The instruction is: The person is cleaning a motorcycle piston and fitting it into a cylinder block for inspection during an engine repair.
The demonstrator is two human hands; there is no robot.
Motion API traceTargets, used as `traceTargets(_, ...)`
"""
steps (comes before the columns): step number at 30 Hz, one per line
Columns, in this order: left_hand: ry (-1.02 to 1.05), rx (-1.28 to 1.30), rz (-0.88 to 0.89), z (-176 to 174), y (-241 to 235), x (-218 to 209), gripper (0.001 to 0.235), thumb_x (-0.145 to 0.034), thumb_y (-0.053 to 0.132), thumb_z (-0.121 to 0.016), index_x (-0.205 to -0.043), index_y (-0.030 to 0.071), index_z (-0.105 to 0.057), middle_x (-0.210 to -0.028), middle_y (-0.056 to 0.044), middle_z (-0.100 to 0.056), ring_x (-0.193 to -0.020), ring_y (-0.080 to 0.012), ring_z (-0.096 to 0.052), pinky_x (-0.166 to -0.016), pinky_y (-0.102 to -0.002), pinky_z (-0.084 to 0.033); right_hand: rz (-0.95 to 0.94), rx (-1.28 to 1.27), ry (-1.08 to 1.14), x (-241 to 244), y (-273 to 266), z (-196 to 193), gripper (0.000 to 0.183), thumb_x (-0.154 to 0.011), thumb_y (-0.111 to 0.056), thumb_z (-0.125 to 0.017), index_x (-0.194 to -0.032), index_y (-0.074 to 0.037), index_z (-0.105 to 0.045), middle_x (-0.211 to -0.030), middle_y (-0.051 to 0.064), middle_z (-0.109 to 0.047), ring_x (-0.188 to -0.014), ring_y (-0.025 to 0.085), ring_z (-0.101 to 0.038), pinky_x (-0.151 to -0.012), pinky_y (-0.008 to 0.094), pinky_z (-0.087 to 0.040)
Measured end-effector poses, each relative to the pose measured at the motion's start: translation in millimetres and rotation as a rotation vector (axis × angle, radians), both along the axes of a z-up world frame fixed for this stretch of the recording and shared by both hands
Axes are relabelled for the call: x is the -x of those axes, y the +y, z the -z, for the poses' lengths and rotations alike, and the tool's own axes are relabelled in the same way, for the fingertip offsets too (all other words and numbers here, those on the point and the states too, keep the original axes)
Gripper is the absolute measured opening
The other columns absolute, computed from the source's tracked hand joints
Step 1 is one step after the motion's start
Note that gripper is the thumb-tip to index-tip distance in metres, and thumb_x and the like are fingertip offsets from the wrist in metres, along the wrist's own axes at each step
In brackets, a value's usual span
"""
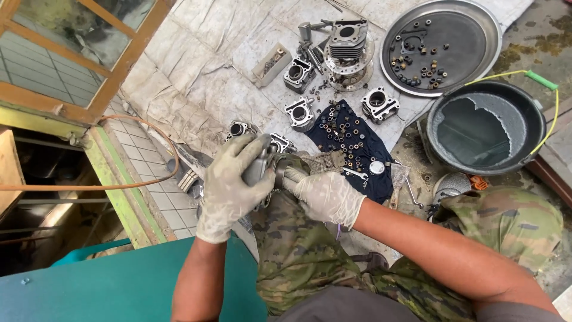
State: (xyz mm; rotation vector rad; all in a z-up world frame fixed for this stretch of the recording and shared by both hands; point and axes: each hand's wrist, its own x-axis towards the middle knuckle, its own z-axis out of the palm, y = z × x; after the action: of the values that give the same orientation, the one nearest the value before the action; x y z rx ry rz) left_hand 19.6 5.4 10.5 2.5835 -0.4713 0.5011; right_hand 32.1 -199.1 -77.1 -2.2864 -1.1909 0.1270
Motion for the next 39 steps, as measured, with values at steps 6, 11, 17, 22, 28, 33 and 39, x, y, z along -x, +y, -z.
traceTargets(6,-0.264,-0.08,-0.064,33,-21,37,0.05,-0.071,0.033,-0.074,-0.118,0.016,-0.075,-0.111,-0.01,-0.069,-0.108,-0.0363,-0.066,-0.103,-0.049,-0.053,0.308,-0.949,1.698,32,23,50,0.061,-0.088,-0.015,-0.067,-0.146,0.002,-0.053,-0.074,0.033,-0.071,-0.032,0.031,-0.061,-0.023,0.027,-0.046)
traceTargets(11,-0.505,-0.007,0.047,58,-24,57,0.049,-0.07,0.03,-0.075,-0.113,0.007,-0.076,-0.106,-0.016,-0.068,-0.097,-0.0353,-0.068,-0.097,-0.058,-0.057,0.399,-1.132,1.86,37,22,61,0.038,-0.092,-0.018,-0.064,-0.127,-0.003,-0.062,-0.1,0.022,-0.067,-0.029,0.032,-0.056,-0.02,0.031,-0.04)
traceTargets(17,-0.494,-0.205,-0.052,98,-17,95,0.066,-0.092,0.052,-0.075,-0.142,0.016,-0.052,-0.148,-0.007,-0.042,-0.13,-0.045,-0.051,-0.108,-0.06,-0.054,0.206,-1.078,2.017,38,3,33,0.061,-0.099,-0.042,-0.055,-0.129,0.012,-0.057,-0.077,0.034,-0.07,-0.053,0.033,-0.07,-0.035,0.027,-0.049)
traceTargets(22,-0.497,-0.173,-0.102,102,-12,98,0.055,-0.094,0.037,-0.063,-0.142,0.015,-0.05,-0.147,-0.006,-0.042,-0.127,-0.0491,-0.052,-0.105,-0.063,-0.056,0.268,-1.106,2.029,42,-1,29,0.051,-0.099,-0.04,-0.058,-0.123,0.005,-0.052,-0.088,0.024,-0.071,-0.061,0.04,-0.073,-0.028,0.027,-0.043)
traceTargets(28,-0.596,0.171,-0.043,69,-10,65,0.045,-0.076,0.034,-0.073,-0.108,0.002,-0.075,-0.1,-0.019,-0.066,-0.089,-0.0387,-0.066,-0.093,-0.064,-0.056,0.147,-1.005,1.675,49,10,25,0.06,-0.101,-0.03,-0.054,-0.15,0.002,-0.045,-0.05,0.03,-0.063,-0.037,0.038,-0.066,-0.025,0.031,-0.048)
traceTargets(33,-0.413,0.225,-0.013,45,-5,51,0.044,-0.079,0.028,-0.071,-0.112,0.0,-0.074,-0.102,-0.019,-0.069,-0.091,-0.0388,-0.068,-0.095,-0.058,-0.053,0.083,-0.474,0.929,32,12,48,0.042,-0.101,-0.026,-0.055,-0.142,-0.025,-0.065,-0.083,0.024,-0.079,-0.077,0.026,-0.08,-0.061,0.033,-0.063)
traceTargets(39,-0.267,0.229,-0.103,30,3,41,0.05,-0.075,0.013,-0.074,-0.123,0.0,-0.07,-0.11,-0.022,-0.068,-0.102,-0.0428,-0.068,-0.094,-0.059,-0.053,-0.025,-0.334,0.654,12,-8,-8,0.04,-0.102,-0.013,-0.049,-0.137,-0.005,-0.065,-0.134,0.022,-0.067,-0.121,0.043,-0.065,-0.102,0.054,-0.053)
